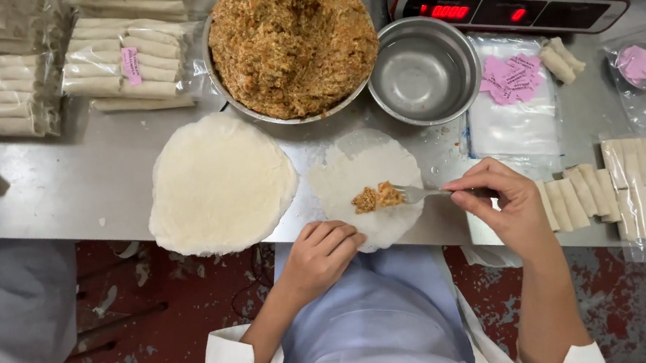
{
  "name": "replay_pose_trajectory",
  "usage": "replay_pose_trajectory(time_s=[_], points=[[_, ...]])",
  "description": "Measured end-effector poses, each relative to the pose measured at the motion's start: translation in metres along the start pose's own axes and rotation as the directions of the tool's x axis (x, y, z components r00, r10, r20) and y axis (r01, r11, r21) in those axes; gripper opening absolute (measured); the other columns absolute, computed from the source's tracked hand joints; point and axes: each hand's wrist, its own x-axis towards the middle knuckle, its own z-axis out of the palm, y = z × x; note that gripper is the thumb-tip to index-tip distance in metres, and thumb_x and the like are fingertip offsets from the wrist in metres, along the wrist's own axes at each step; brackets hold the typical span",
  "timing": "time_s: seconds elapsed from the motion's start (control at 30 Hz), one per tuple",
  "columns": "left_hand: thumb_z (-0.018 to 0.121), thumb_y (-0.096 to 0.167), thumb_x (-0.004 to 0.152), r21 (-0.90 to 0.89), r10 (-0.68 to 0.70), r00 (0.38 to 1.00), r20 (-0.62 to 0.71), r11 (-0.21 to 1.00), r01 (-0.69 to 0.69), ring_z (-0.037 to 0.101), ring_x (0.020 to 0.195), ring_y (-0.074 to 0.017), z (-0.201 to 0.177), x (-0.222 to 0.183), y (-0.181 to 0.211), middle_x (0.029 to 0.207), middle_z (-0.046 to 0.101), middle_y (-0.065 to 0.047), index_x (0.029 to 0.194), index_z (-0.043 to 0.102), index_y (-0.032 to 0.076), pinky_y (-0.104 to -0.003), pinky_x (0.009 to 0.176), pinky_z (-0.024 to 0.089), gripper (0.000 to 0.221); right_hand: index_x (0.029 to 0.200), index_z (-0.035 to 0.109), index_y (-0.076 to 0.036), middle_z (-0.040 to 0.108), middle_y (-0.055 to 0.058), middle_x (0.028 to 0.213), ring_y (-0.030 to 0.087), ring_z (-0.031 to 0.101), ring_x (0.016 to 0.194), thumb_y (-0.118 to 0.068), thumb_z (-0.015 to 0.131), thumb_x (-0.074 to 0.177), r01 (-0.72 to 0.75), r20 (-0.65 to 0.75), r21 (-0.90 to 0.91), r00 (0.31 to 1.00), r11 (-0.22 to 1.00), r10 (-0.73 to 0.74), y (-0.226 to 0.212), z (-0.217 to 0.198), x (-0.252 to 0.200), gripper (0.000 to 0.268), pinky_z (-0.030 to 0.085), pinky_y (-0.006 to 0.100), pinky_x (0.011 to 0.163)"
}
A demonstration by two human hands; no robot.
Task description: Manually filling and rolling thin wrappers to produce cracker rolls in a food production facility.
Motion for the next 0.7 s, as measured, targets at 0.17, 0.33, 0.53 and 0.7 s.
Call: replay_pose_trajectory(time_s=[0.17, 0.33, 0.53, 0.7], points=[[0.062, 0.020, 0.103, -0.011, -0.021, 1.000, -0.008, 1.000, 0.021, 0.066, 0.087, -0.0187, 0.000, 0.000, 0.000, 0.087, 0.066, 0.000, 0.088, 0.069, 0.015, -0.031, 0.078, 0.053, 0.018, 0.099, 0.083, -0.015, 0.065, 0.000, 0.084, 0.013, 0.055, 0.062, -0.013, 0.081, 0.088, 0.140, -0.020, -0.422, 0.986, 0.896, -0.164, 0.001, 0.011, -0.013, 0.011, 0.047, 0.027, 0.063], [0.064, 0.019, 0.101, -0.024, -0.058, 0.998, 0.000, 0.998, 0.058, 0.067, 0.088, -0.0188, -0.004, 0.002, -0.001, 0.086, 0.066, 0.001, 0.087, 0.070, 0.015, -0.031, 0.078, 0.053, 0.016, 0.101, 0.083, -0.021, 0.065, -0.002, 0.084, 0.017, 0.062, 0.066, -0.017, 0.079, 0.094, 0.221, 0.021, -0.725, 0.954, 0.653, -0.300, 0.006, 0.002, -0.027, 0.009, 0.050, 0.031, 0.070], [0.061, 0.006, 0.103, -0.038, 0.060, 0.994, 0.086, 0.998, -0.057, 0.066, 0.093, -0.0210, -0.008, 0.003, -0.002, 0.100, 0.066, -0.004, 0.099, 0.068, 0.009, -0.031, 0.075, 0.046, 0.008, 0.108, 0.080, -0.006, 0.063, 0.007, 0.093, 0.015, 0.058, 0.079, -0.006, 0.080, 0.092, 0.245, -0.047, -0.599, 0.940, 0.762, -0.339, 0.001, 0.009, -0.029, 0.015, 0.047, 0.024, 0.064], [0.067, 0.017, 0.099, -0.032, -0.079, 0.997, 0.022, 0.996, 0.079, 0.066, 0.088, -0.0195, 0.001, -0.002, 0.000, 0.088, 0.067, 0.001, 0.088, 0.070, 0.015, -0.031, 0.077, 0.052, 0.011, 0.095, 0.082, -0.015, 0.067, 0.003, 0.082, 0.020, 0.065, 0.059, -0.012, 0.078, 0.090, 0.275, 0.017, -0.596, 0.944, 0.754, -0.331, 0.008, 0.043, -0.021, 0.007, 0.053, 0.033, 0.063]])
